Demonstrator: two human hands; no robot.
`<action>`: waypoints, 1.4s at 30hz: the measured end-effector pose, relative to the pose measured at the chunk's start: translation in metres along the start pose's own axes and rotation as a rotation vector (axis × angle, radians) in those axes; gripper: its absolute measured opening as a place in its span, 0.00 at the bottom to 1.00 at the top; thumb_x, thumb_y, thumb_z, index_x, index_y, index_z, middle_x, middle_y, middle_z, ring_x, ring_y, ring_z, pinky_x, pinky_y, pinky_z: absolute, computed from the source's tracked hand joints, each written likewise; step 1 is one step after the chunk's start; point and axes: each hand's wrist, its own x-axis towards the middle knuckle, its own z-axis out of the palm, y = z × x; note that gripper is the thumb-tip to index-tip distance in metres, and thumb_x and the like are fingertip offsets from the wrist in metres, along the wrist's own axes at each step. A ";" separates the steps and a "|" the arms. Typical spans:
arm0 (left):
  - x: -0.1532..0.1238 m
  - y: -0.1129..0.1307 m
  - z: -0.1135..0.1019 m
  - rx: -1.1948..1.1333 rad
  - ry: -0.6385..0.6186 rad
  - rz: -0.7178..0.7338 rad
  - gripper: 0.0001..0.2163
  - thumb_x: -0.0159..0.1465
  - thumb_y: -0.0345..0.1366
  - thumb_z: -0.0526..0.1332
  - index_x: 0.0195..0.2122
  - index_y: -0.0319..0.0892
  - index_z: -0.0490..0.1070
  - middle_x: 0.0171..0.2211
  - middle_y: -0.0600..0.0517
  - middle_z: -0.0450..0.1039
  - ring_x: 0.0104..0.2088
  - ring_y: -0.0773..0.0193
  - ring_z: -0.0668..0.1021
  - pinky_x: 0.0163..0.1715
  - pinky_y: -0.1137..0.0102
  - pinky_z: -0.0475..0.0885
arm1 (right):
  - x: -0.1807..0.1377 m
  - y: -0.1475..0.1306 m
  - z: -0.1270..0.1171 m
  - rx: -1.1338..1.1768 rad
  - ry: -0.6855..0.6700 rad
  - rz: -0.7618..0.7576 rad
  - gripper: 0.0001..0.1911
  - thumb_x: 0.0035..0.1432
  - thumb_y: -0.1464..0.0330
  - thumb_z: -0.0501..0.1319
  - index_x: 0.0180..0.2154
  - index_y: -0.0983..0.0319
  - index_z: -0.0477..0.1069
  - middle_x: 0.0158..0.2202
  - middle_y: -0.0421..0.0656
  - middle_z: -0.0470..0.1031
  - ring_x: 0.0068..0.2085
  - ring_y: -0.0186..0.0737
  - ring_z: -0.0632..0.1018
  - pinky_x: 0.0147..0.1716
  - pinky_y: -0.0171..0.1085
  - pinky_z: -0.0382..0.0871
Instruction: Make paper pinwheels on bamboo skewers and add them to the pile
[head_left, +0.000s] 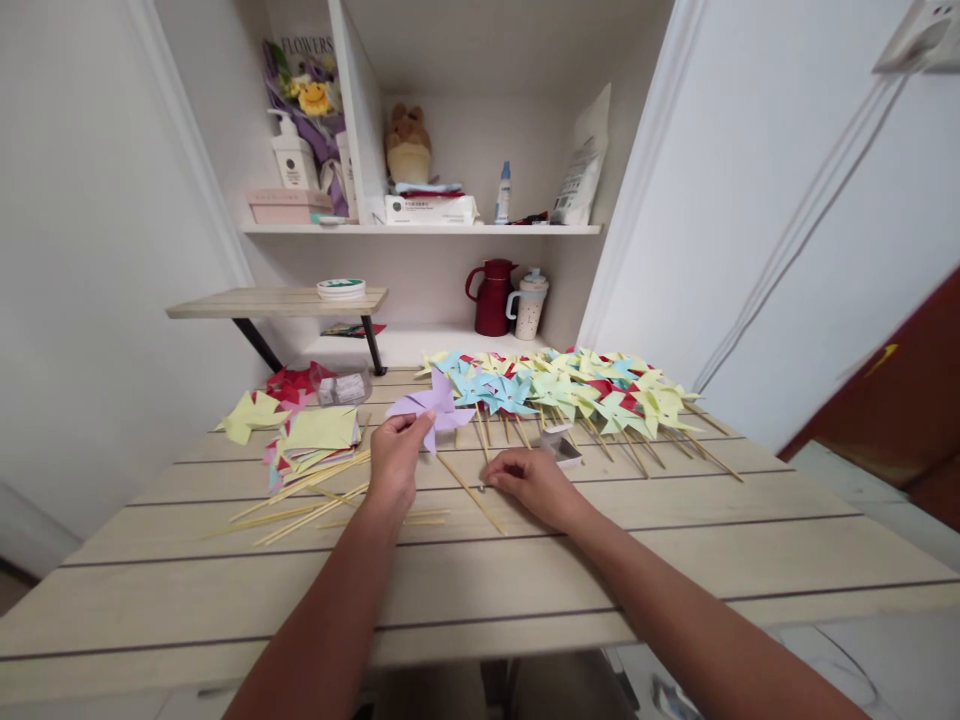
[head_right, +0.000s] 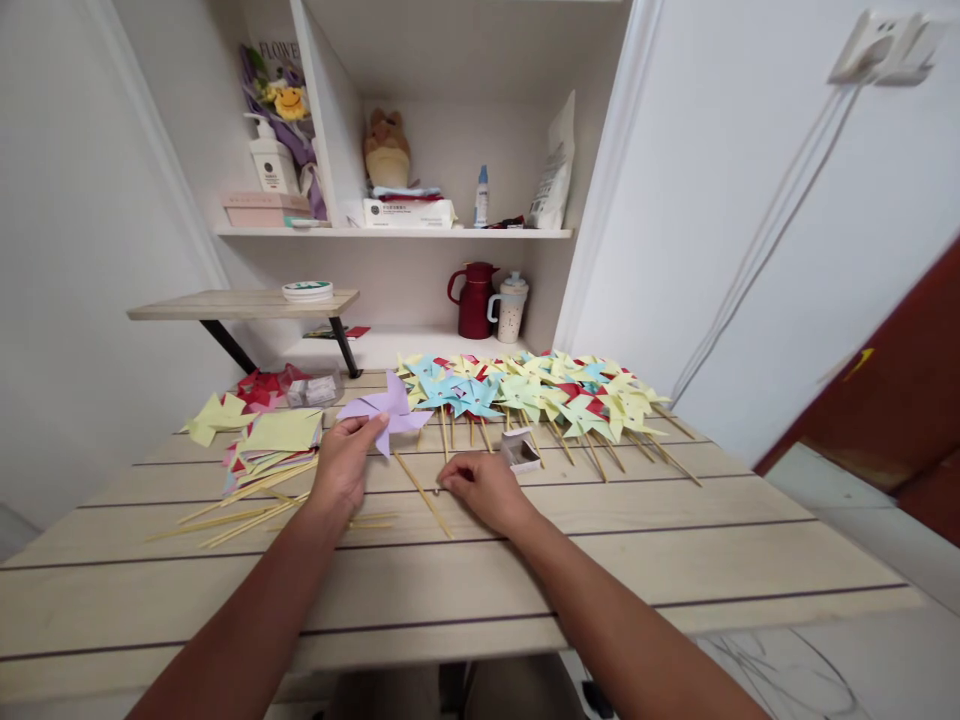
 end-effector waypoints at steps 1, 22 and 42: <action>0.001 0.000 -0.001 -0.006 0.011 0.000 0.14 0.43 0.40 0.74 0.27 0.37 0.77 0.26 0.51 0.77 0.28 0.65 0.75 0.33 0.71 0.68 | 0.000 0.000 0.000 -0.008 0.000 0.013 0.09 0.55 0.69 0.60 0.31 0.60 0.80 0.31 0.43 0.82 0.34 0.42 0.78 0.38 0.39 0.68; 0.019 -0.009 -0.023 -0.036 0.082 0.029 0.18 0.42 0.46 0.74 0.28 0.37 0.78 0.27 0.50 0.78 0.30 0.63 0.77 0.35 0.69 0.69 | 0.001 -0.002 0.006 0.028 0.177 -0.022 0.16 0.60 0.57 0.56 0.35 0.60 0.77 0.21 0.38 0.68 0.24 0.39 0.67 0.25 0.37 0.59; -0.002 0.001 0.000 -0.026 0.012 0.077 0.11 0.45 0.38 0.71 0.27 0.38 0.77 0.27 0.49 0.78 0.29 0.62 0.78 0.32 0.70 0.69 | -0.002 0.005 0.007 -0.001 0.235 0.005 0.17 0.60 0.56 0.56 0.35 0.60 0.77 0.28 0.42 0.76 0.30 0.44 0.73 0.31 0.39 0.65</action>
